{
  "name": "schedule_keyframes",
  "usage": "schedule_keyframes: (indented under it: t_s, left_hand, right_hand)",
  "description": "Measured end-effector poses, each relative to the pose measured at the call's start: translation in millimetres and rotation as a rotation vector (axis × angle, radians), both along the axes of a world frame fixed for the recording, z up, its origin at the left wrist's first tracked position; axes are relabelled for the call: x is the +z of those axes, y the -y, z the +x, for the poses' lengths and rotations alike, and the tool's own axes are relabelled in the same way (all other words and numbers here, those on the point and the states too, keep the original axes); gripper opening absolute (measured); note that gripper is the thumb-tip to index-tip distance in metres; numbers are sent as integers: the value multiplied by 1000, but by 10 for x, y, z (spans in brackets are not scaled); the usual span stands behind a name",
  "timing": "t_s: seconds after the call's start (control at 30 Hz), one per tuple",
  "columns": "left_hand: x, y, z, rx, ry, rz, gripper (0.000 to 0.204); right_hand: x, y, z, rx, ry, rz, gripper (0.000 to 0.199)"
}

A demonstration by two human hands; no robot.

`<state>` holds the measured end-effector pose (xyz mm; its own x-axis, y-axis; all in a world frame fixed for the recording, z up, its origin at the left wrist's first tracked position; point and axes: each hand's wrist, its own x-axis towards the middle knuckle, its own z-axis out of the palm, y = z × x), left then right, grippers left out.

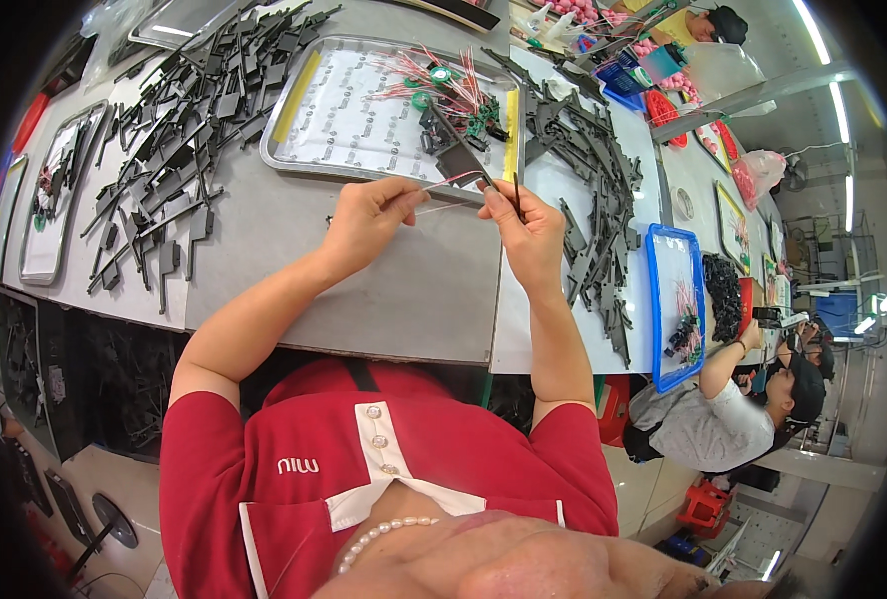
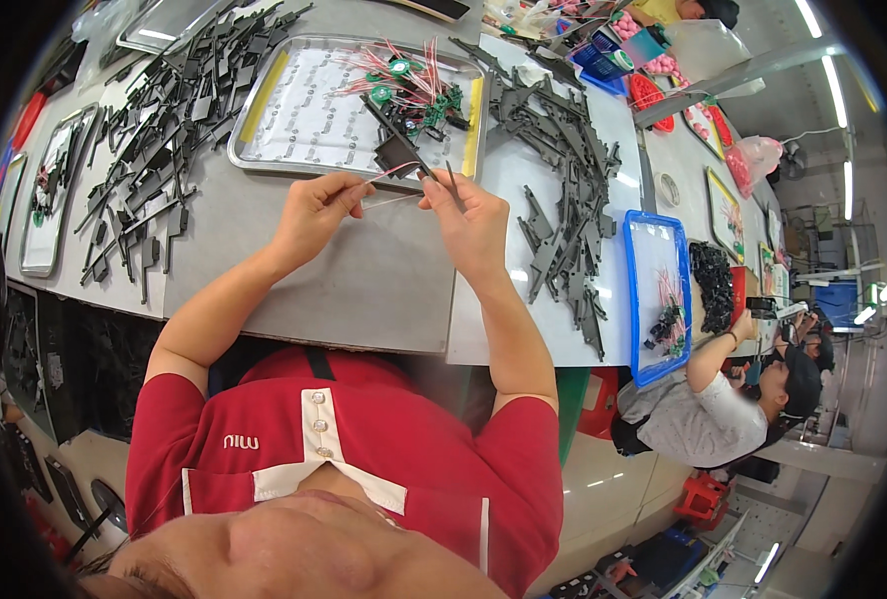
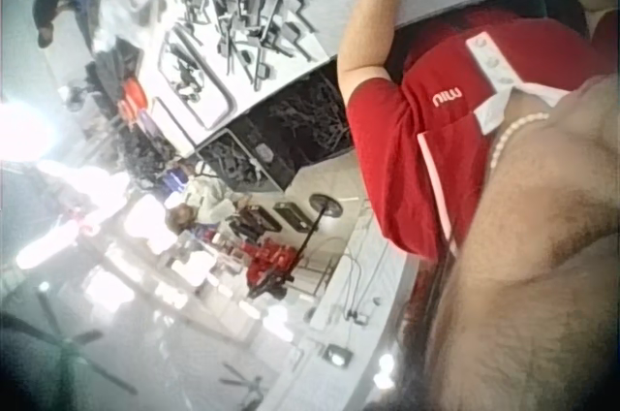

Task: Assembling electronic components by fitting wires and small parts into a plastic housing.

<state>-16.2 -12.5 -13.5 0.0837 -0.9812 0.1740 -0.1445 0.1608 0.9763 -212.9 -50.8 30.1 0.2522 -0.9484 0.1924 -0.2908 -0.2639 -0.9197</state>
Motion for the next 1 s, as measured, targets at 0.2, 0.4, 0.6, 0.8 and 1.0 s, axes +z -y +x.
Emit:
schedule_keyframes:
  t_s: [0.2, 0.4, 0.6, 0.8, 1.0]
  left_hand:
    - [-47, 2, -56, -102, 33, 80, 17]
    - [-53, 74, 71, -170, -537, 530, 40]
    - [87, 229, -57, -522, -683, 911, 36]
    - [409, 178, -15, -429, -930, 353, 35]
    - [819, -289, 70, -125, -460, -194, 71]
  right_hand:
    - [31, -15, -3, 65, 228, 257, 23]
    - [124, -44, 1, 101, 288, 179, 24]
    - [111, -140, -34, 245, 304, 52, 24]
    - [154, -160, -117, 251, 372, 4, 23]
    - [184, -160, -112, 202, 342, 92, 23]
